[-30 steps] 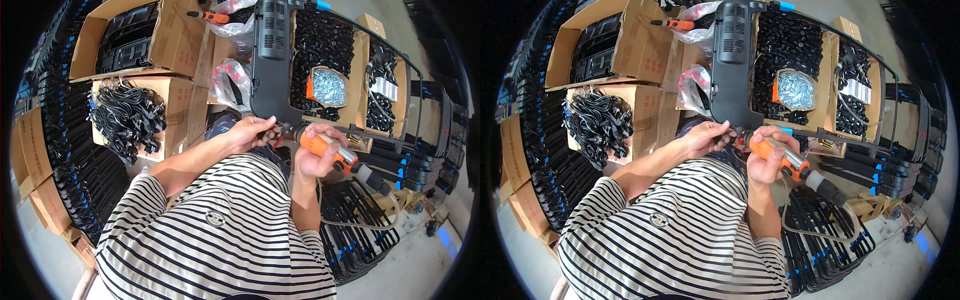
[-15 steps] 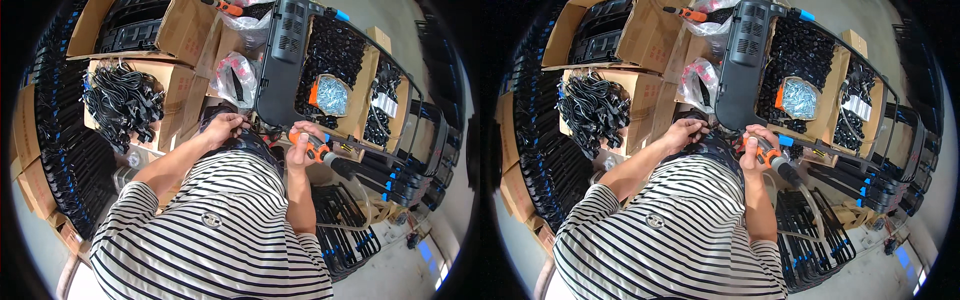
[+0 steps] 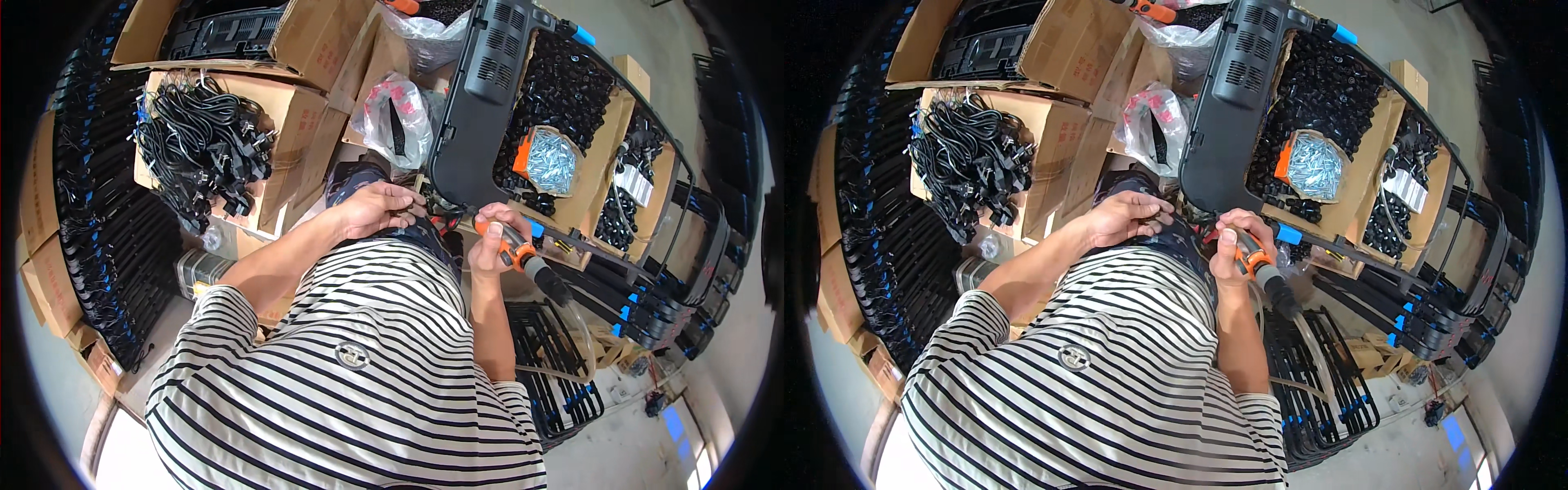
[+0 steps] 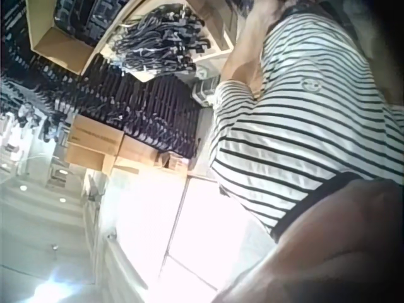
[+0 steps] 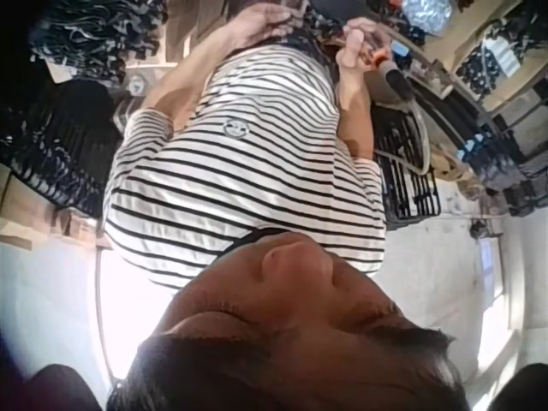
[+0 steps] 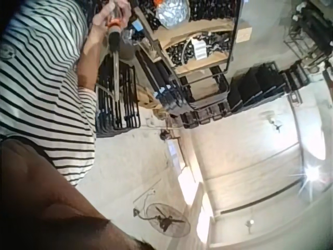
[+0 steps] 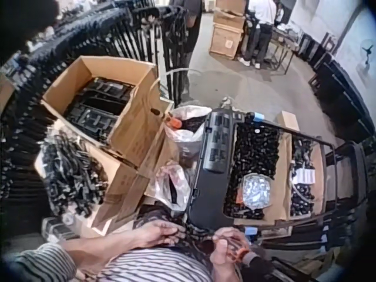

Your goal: Assembling plastic housing components using an electric screwdriver and screws at a manual workstation.

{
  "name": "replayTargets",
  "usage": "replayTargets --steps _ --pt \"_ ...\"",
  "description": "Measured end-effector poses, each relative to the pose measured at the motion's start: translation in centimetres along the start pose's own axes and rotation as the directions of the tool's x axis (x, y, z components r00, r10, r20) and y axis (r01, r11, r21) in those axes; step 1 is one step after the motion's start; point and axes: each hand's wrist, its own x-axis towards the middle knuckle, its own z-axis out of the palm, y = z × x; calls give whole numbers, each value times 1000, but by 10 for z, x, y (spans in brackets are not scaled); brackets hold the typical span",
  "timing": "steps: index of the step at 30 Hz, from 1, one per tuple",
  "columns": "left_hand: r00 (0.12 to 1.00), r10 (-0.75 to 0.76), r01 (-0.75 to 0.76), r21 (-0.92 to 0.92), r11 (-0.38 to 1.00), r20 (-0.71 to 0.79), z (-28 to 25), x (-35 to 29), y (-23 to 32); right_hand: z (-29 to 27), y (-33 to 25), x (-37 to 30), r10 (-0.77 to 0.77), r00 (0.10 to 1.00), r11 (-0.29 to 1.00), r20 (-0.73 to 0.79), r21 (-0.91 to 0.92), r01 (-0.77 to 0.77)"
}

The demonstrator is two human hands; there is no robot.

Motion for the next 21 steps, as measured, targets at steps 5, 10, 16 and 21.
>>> replayTargets --steps 5,10,16,21 --pt "1000 10 -11 75 997 13 3 4 -3 2 6 -2 16 1000 1000 -16 4 -16" --pt "999 -25 20 129 991 36 4 9 -7 6 0 -1 50 998 998 -28 -48 -52" --pt "997 -8 9 -8 1000 78 14 15 -11 16 -37 5 -48 993 998 -109 -46 44" --pt "987 31 -7 -152 988 155 34 13 -5 29 -70 18 -60 995 994 -77 81 67"
